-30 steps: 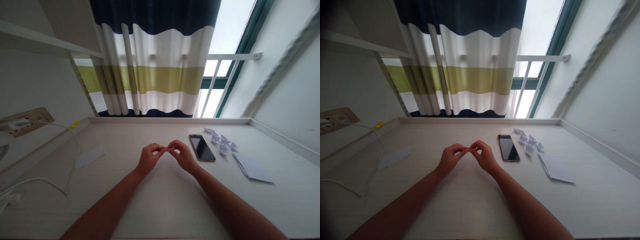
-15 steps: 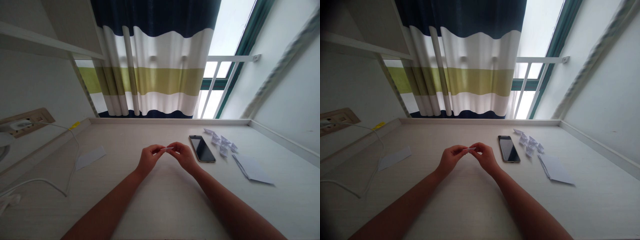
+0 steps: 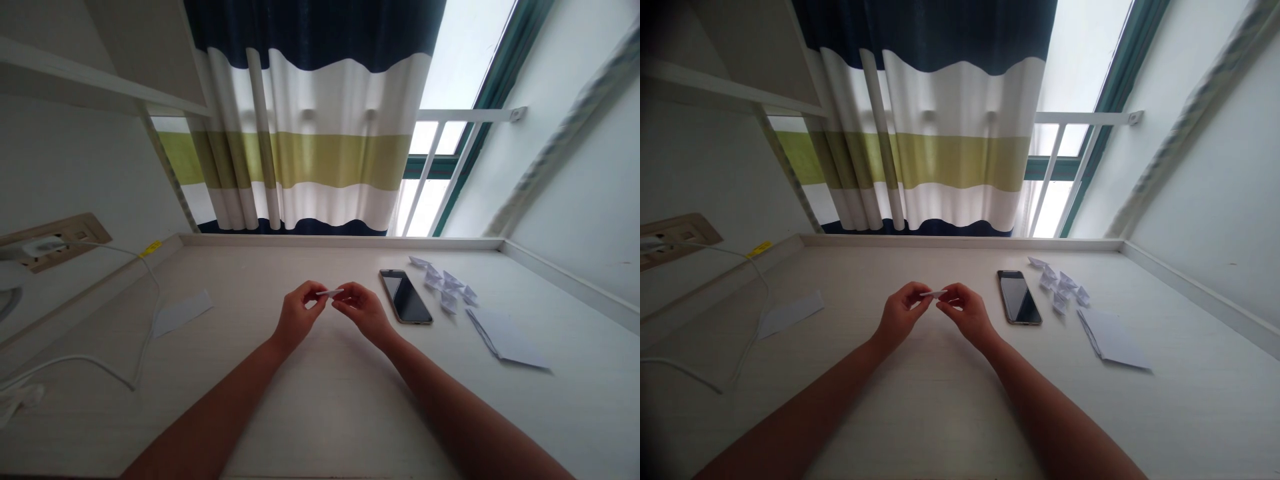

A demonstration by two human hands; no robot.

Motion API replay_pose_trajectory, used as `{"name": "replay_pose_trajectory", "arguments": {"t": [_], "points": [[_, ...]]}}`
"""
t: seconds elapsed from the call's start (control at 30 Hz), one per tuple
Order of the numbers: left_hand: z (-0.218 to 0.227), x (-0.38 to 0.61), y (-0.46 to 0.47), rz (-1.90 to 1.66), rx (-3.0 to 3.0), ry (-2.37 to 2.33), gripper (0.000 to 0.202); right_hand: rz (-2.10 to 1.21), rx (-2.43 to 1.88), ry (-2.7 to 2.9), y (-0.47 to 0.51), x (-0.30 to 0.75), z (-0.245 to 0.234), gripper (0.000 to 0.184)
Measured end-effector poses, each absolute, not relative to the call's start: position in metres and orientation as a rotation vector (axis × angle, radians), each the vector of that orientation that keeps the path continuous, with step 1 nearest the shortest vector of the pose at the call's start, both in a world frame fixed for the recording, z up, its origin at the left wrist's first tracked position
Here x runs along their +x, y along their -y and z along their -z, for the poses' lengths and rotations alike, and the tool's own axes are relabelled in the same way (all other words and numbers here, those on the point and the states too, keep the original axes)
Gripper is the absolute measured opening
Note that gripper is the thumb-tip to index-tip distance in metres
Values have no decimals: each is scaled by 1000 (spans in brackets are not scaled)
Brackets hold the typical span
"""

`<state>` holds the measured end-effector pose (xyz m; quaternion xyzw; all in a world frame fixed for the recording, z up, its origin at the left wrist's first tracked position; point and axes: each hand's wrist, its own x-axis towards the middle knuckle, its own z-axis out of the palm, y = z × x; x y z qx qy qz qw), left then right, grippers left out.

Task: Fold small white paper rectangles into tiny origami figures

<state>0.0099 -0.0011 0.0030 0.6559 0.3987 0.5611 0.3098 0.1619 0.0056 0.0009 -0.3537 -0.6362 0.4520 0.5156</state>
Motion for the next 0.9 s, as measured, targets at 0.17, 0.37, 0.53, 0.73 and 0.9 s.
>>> {"name": "replay_pose_trajectory", "arguments": {"t": [0.17,0.37,0.53,0.73,0.9], "points": [[-1,10,2,-1476,1828,-1005,8,-1036,-898,1505,-7,161,2,16],[-4,12,4,-1398,1846,-963,14,-1064,-865,1337,-9,159,3,21],[-4,12,4,-1374,1755,-976,16,-1089,-854,1346,-9,159,4,20],[-3,13,1,-1351,1585,-970,18,-1139,-876,1381,-8,160,3,26],[-3,13,2,-1328,1507,-940,20,-1151,-877,1393,-6,159,1,25]]}}
